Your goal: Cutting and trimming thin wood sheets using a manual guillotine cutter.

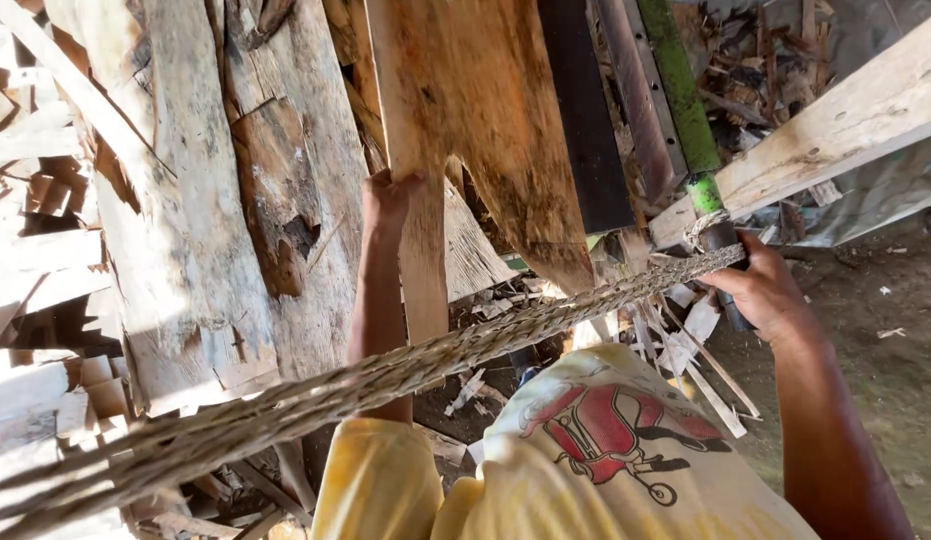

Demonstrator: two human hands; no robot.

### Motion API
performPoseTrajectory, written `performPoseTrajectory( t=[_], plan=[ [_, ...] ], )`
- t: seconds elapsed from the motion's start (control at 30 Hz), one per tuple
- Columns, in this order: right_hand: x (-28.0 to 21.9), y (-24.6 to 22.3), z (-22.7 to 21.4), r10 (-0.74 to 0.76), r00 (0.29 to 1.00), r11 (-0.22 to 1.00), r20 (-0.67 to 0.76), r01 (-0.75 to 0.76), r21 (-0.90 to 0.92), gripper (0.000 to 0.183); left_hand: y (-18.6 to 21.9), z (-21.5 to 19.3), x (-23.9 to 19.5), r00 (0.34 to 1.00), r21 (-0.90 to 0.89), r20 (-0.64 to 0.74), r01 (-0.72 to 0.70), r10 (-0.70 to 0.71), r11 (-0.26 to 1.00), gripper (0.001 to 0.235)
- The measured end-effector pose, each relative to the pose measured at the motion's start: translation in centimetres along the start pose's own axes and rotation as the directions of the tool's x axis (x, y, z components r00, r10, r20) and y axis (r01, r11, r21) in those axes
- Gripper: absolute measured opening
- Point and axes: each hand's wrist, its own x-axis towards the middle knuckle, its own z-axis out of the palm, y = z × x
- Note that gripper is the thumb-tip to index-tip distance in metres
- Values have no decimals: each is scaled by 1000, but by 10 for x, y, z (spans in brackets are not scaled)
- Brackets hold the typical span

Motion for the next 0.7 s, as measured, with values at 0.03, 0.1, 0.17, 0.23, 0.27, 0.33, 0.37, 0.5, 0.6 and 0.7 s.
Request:
performPoseTrajectory(
  t=[0.03, 0.1, 0.17, 0.23, 0.27, 0.33, 0.37, 0.5, 0.6, 0.7],
  plan=[
    [-2, 1, 1, 8, 1000, 1000, 1, -8, 5, 51, 4, -4, -11, 1000, 7, 4, 5, -5, 1000, 26],
    [-2, -1, 1, 42, 999, 999, 15, -42, 17, 53, 16, -10, -28, 962, -107, -2, -273, 275, 956, 25],
    [-1, 0, 0, 50, 998, 998, 30, -50, 23, 57, 23, -20, -44, 984, -25, -31, -177, 177, 984, 28],
    [-1, 2, 0, 57, 997, 998, 44, -58, 30, 61, 28, -25, -57, 995, 56, -67, -75, 79, 996, 36],
    [0, 3, 0, 56, 998, 997, 43, -58, 48, 61, 29, -26, -63, 987, -83, -119, -123, 113, 989, 31],
    [-1, 1, 1, 54, 998, 996, 42, -57, 67, 60, 29, -25, -71, 975, -216, -174, -176, 139, 960, 27],
    [-3, -2, 2, 51, 998, 997, 48, -54, 54, 58, 28, -24, -74, 958, -192, -259, -177, 124, 965, 30],
    [-3, -3, -1, 12, 996, 992, 92, -24, 121, 53, 53, -1, -94, 872, -246, -438, -350, 218, 904, 38],
    [-9, -12, -3, -17, 996, 987, 89, 3, 160, 50, 91, 13, -118, 842, -441, -514, -95, -164, 893, 34],
    [-13, -22, -7, 1, 996, 983, 91, -18, 184, 49, 73, 4, -122, 791, -419, -515, 105, -331, 902, 45]
  ],
)
